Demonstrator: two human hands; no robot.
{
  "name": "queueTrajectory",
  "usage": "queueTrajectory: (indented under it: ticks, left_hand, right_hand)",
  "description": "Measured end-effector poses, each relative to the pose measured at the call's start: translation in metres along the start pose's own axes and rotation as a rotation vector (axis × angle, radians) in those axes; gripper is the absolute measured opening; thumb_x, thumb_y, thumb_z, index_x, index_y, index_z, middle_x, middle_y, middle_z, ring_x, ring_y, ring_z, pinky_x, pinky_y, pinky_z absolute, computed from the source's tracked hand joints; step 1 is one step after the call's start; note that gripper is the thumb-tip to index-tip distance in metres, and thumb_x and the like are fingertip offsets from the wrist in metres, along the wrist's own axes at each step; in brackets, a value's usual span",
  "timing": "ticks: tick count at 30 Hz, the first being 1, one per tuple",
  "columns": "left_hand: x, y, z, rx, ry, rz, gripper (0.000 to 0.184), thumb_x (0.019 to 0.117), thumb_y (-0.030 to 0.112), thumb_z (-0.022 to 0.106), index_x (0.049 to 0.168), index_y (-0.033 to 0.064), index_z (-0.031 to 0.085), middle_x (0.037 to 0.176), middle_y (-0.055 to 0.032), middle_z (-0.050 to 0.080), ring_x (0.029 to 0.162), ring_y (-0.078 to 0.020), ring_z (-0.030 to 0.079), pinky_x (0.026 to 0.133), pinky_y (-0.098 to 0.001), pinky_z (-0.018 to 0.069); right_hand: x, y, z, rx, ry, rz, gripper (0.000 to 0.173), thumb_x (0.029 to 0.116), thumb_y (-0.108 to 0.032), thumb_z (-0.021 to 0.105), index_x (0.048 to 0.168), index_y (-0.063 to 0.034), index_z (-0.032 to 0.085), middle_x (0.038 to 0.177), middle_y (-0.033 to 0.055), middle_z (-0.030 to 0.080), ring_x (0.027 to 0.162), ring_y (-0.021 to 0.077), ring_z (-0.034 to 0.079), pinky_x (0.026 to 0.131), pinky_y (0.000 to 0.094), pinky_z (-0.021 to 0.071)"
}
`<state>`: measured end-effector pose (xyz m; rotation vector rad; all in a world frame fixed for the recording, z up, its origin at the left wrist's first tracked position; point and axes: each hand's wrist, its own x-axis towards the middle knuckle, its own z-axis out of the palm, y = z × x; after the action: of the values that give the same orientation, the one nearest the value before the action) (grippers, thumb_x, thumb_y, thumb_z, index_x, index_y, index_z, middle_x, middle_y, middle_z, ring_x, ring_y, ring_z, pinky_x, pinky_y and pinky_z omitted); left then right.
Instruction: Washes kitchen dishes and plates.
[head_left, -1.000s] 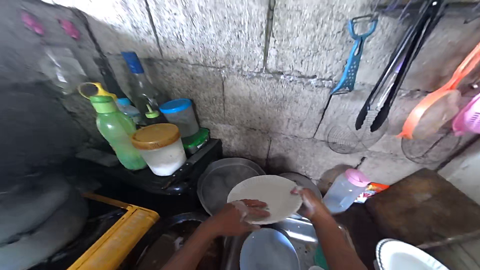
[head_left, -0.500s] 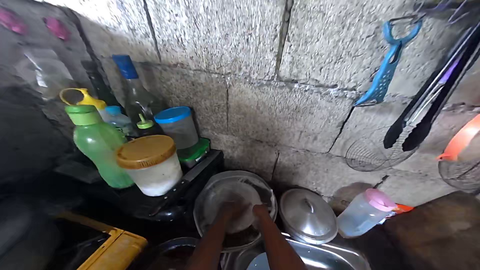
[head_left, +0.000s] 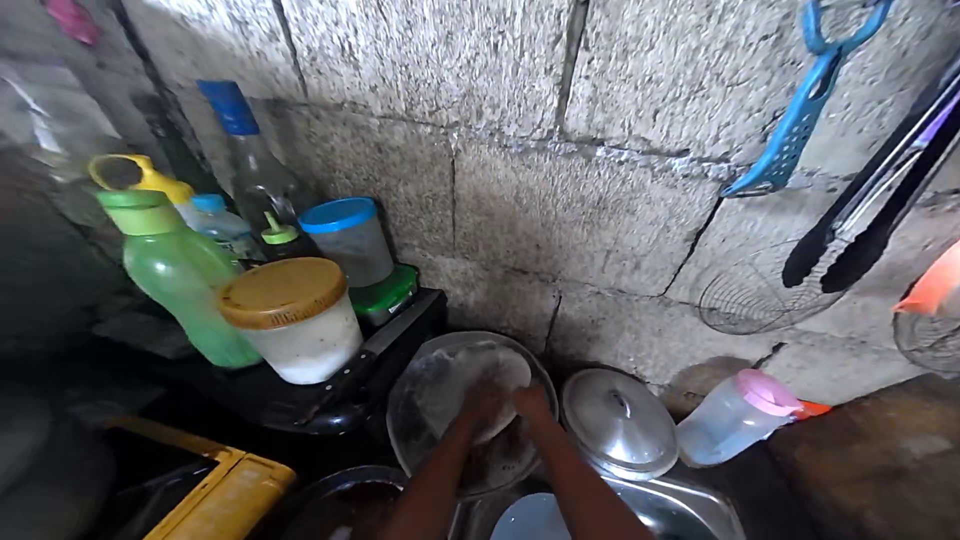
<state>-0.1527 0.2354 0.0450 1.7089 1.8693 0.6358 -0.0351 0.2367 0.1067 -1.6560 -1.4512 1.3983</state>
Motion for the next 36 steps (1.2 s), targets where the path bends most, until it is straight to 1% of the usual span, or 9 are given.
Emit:
queueTrajectory:
  ticks: [2,7,10,15,20,27,31,34,36]
  left_hand:
    - [-0.004,-0.004,-0.011,0.097,-0.021,-0.103,0.057,0.1133,0.035,0.028,0.158,0.0002,0.033,0.166,-0.0218,0.028,0.155,-0.0383,0.022,0.126,-0.0540,0.0170]
    - [-0.020,-0.011,-0.029,-0.179,-0.046,-0.366,0.066,0.1074,0.051,0.044,0.145,-0.0030,0.050,0.148,-0.0286,0.050,0.140,-0.0418,0.047,0.115,-0.0588,0.0363]
    - [-0.040,0.004,-0.046,-0.532,-0.039,-0.311,0.066,0.1113,0.048,0.031,0.151,-0.0031,0.043,0.157,-0.0259,0.041,0.147,-0.0368,0.038,0.120,-0.0551,0.0289]
    - [-0.052,0.001,-0.065,-1.152,0.325,-0.355,0.049,0.1101,0.032,0.047,0.149,0.0035,0.042,0.129,-0.0215,0.062,0.110,-0.0283,0.066,0.093,-0.0457,0.0560]
    - [-0.082,0.013,-0.081,-0.907,0.619,-0.311,0.039,0.1095,0.017,0.047,0.142,-0.0047,0.051,0.133,-0.0263,0.060,0.121,-0.0313,0.061,0.104,-0.0461,0.0486]
    - [-0.078,0.000,-0.074,-0.556,0.516,-0.426,0.046,0.1125,0.028,0.037,0.146,0.0011,0.052,0.136,-0.0263,0.061,0.129,-0.0396,0.058,0.110,-0.0567,0.0421]
    - [-0.065,-0.015,-0.047,-0.695,0.508,-0.504,0.052,0.1142,0.029,0.030,0.146,-0.0074,0.048,0.147,-0.0305,0.050,0.141,-0.0412,0.046,0.117,-0.0540,0.0340]
    - [-0.060,-0.016,-0.043,-0.715,0.506,-0.511,0.052,0.1142,0.030,0.030,0.145,-0.0070,0.049,0.146,-0.0297,0.051,0.139,-0.0398,0.048,0.116,-0.0538,0.0362]
    - [-0.064,-0.016,-0.045,-0.709,0.505,-0.513,0.052,0.1142,0.030,0.030,0.145,-0.0082,0.048,0.147,-0.0305,0.050,0.141,-0.0404,0.046,0.117,-0.0538,0.0343]
  right_hand:
    - [-0.012,-0.027,-0.019,-0.183,0.004,-0.081,0.051,0.1018,-0.006,0.054,0.149,0.0071,0.040,0.142,0.0309,0.053,0.131,0.0395,0.055,0.108,0.0530,0.0459]
    - [-0.046,-0.094,-0.060,-0.594,0.084,-0.272,0.054,0.1021,-0.011,0.055,0.152,-0.0018,0.038,0.136,0.0286,0.059,0.128,0.0428,0.058,0.106,0.0592,0.0450]
    - [-0.054,-0.102,-0.077,-0.495,0.145,-0.412,0.061,0.0977,-0.001,0.058,0.154,-0.0057,0.035,0.131,0.0311,0.060,0.121,0.0489,0.060,0.098,0.0668,0.0472]
    - [-0.014,-0.048,-0.069,-0.202,0.143,-0.386,0.059,0.0991,0.001,0.054,0.155,-0.0033,0.036,0.143,0.0295,0.054,0.131,0.0415,0.055,0.107,0.0566,0.0458]
    - [0.009,0.012,-0.016,-0.288,0.032,-0.264,0.063,0.0992,-0.003,0.058,0.156,0.0032,0.033,0.149,0.0323,0.048,0.137,0.0439,0.050,0.113,0.0568,0.0407]
    - [0.016,0.032,0.022,-1.029,-0.359,-0.209,0.052,0.1076,-0.016,0.049,0.147,0.0163,0.039,0.153,0.0350,0.042,0.146,0.0462,0.039,0.121,0.0562,0.0299]
    - [0.001,0.022,0.052,-0.895,-0.411,-0.380,0.050,0.1110,-0.022,0.042,0.152,0.0065,0.041,0.156,0.0294,0.042,0.147,0.0429,0.039,0.121,0.0555,0.0305]
    - [0.009,0.021,0.070,-0.757,-0.487,-0.569,0.057,0.1117,-0.028,0.037,0.164,-0.0111,0.023,0.171,0.0165,0.018,0.159,0.0360,0.013,0.127,0.0584,0.0096]
    - [0.023,0.025,0.066,-0.730,-0.411,-0.486,0.052,0.1130,-0.027,0.033,0.159,-0.0043,0.034,0.167,0.0198,0.028,0.156,0.0363,0.023,0.127,0.0539,0.0175]
